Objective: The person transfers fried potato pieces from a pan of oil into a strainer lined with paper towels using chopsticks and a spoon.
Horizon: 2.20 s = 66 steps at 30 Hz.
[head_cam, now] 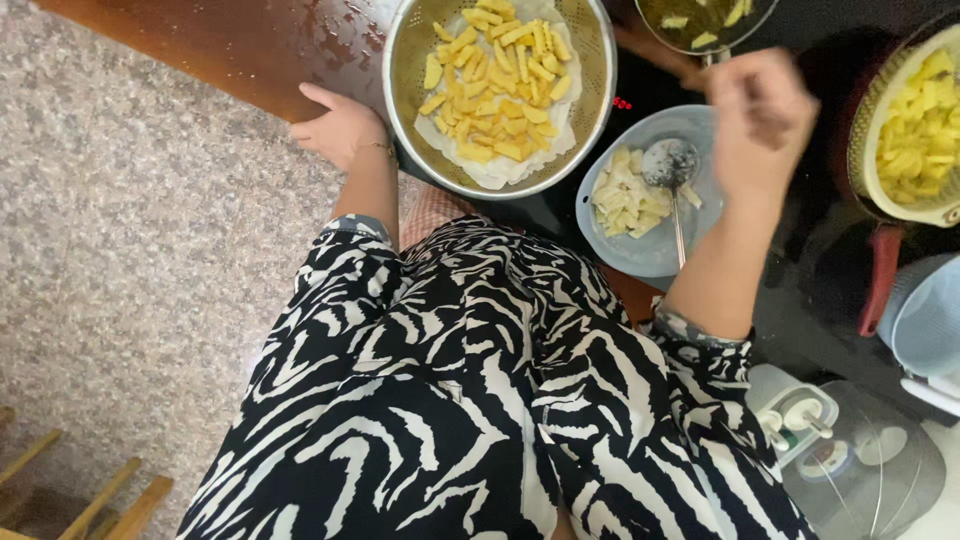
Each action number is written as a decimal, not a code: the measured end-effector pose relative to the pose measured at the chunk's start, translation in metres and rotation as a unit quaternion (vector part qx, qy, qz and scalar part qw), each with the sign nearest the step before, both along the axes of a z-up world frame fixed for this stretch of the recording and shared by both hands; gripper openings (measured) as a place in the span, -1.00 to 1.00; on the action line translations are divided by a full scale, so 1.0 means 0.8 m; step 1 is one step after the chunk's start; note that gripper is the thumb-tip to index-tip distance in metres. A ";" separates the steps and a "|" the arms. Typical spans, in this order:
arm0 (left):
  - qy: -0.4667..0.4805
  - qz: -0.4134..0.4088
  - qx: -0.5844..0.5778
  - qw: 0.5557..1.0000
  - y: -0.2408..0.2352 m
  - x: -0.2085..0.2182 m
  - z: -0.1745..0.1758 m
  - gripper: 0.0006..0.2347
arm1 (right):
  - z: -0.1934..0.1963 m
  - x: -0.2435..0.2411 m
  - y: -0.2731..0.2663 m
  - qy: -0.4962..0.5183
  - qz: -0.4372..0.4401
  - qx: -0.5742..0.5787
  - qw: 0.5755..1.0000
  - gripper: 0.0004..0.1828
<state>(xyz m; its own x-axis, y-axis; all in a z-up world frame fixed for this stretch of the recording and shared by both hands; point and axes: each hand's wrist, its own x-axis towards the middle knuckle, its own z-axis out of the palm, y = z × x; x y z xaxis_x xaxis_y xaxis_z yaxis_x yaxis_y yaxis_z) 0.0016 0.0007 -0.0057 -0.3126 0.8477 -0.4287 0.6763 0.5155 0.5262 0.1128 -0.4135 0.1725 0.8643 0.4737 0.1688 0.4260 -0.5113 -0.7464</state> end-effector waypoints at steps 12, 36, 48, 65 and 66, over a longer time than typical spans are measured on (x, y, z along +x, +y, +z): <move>0.018 0.019 0.012 1.000 0.005 0.001 -0.022 -0.18 | -0.129 0.098 -0.072 -0.060 -0.199 0.165 0.964 -0.84; 0.011 0.020 0.024 0.999 0.006 -0.001 -0.021 -0.17 | 0.035 -0.044 0.027 0.018 -0.103 0.005 0.994 -0.79; 0.018 0.022 0.046 0.999 0.007 0.002 -0.039 -0.16 | -0.073 0.078 -0.080 -0.082 -0.198 0.115 0.970 -0.70; 0.024 0.030 0.037 0.999 0.009 0.003 -0.035 -0.20 | -0.162 0.147 -0.140 -0.146 -0.274 0.133 0.941 -0.82; 0.025 0.031 0.037 0.999 0.009 0.001 -0.034 -0.20 | -0.158 0.143 -0.142 -0.145 -0.273 0.133 0.942 -0.82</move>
